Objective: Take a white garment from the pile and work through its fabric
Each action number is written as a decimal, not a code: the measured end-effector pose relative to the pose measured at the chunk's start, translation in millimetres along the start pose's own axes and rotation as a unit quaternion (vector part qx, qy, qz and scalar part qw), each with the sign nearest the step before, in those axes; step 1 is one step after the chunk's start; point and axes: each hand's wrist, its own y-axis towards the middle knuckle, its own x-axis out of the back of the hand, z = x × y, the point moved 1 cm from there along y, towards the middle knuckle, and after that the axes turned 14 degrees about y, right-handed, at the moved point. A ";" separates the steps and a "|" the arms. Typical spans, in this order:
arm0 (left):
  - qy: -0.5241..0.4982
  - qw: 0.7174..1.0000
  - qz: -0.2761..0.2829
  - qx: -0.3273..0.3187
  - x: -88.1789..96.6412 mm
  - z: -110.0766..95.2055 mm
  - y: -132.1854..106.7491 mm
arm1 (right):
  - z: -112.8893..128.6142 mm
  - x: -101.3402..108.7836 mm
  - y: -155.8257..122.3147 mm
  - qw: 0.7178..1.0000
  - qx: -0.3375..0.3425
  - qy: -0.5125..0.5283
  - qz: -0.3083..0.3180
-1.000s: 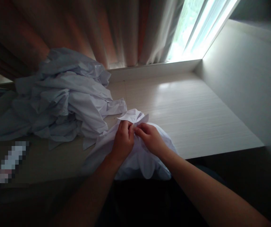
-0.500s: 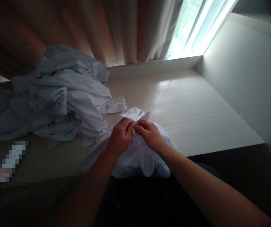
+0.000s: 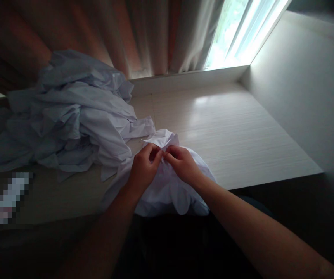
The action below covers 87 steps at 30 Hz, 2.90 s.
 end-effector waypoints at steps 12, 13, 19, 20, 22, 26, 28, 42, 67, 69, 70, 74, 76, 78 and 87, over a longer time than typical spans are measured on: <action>0.005 0.999 0.035 -0.008 1.2 8.4 -2.5 | -0.6 -3.4 -3.9 0.998 0.010 -0.062 0.017; -0.001 0.999 0.035 -0.006 1.3 8.4 -2.8 | -0.6 -3.4 -4.1 0.998 0.009 -0.064 0.018; -0.018 1.000 0.021 0.015 -0.1 7.1 -3.7 | -2.9 -4.7 -4.4 0.996 0.013 -0.088 0.020; -0.025 0.999 0.019 0.024 -0.4 7.0 -3.6 | -3.3 -5.0 -4.5 0.995 0.014 -0.092 0.018; -0.051 0.997 0.027 0.042 -1.2 7.8 -3.2 | -4.2 -5.1 -4.9 0.995 0.016 -0.101 0.014; -0.133 0.986 0.061 0.083 -3.2 14.2 -1.4 | -6.3 -3.9 -6.4 0.991 0.009 -0.131 0.021; -0.168 0.977 0.077 0.104 -4.1 17.3 -0.3 | -7.5 -3.1 -7.4 0.988 0.005 -0.150 0.027; -0.274 0.929 0.169 0.182 -5.0 15.3 3.3 | -4.9 0.9 -9.9 0.987 0.048 -0.146 0.045; -0.167 0.956 0.201 0.132 2.4 20.6 10.1 | -8.2 4.5 -11.9 0.978 0.049 -0.186 0.080; -0.156 0.959 0.195 0.131 3.5 20.5 10.0 | -5.0 4.2 -11.8 0.979 0.049 -0.183 0.082; -0.153 0.961 0.190 0.129 4.4 20.0 9.8 | -3.1 4.1 -11.9 0.980 0.046 -0.176 0.082; -0.158 0.967 0.164 0.117 8.2 18.0 8.8 | 2.6 3.5 -12.4 0.985 0.033 -0.145 0.083; -0.160 0.966 0.171 0.113 8.7 18.5 8.5 | 2.5 2.9 -12.9 0.985 0.038 -0.147 0.083; -0.165 0.962 0.187 0.114 8.6 19.8 8.5 | 1.0 2.3 -13.3 0.984 0.043 -0.150 0.081; -0.162 0.957 0.213 0.110 10.8 20.1 7.9 | -0.6 2.5 -13.5 0.978 0.040 -0.188 0.081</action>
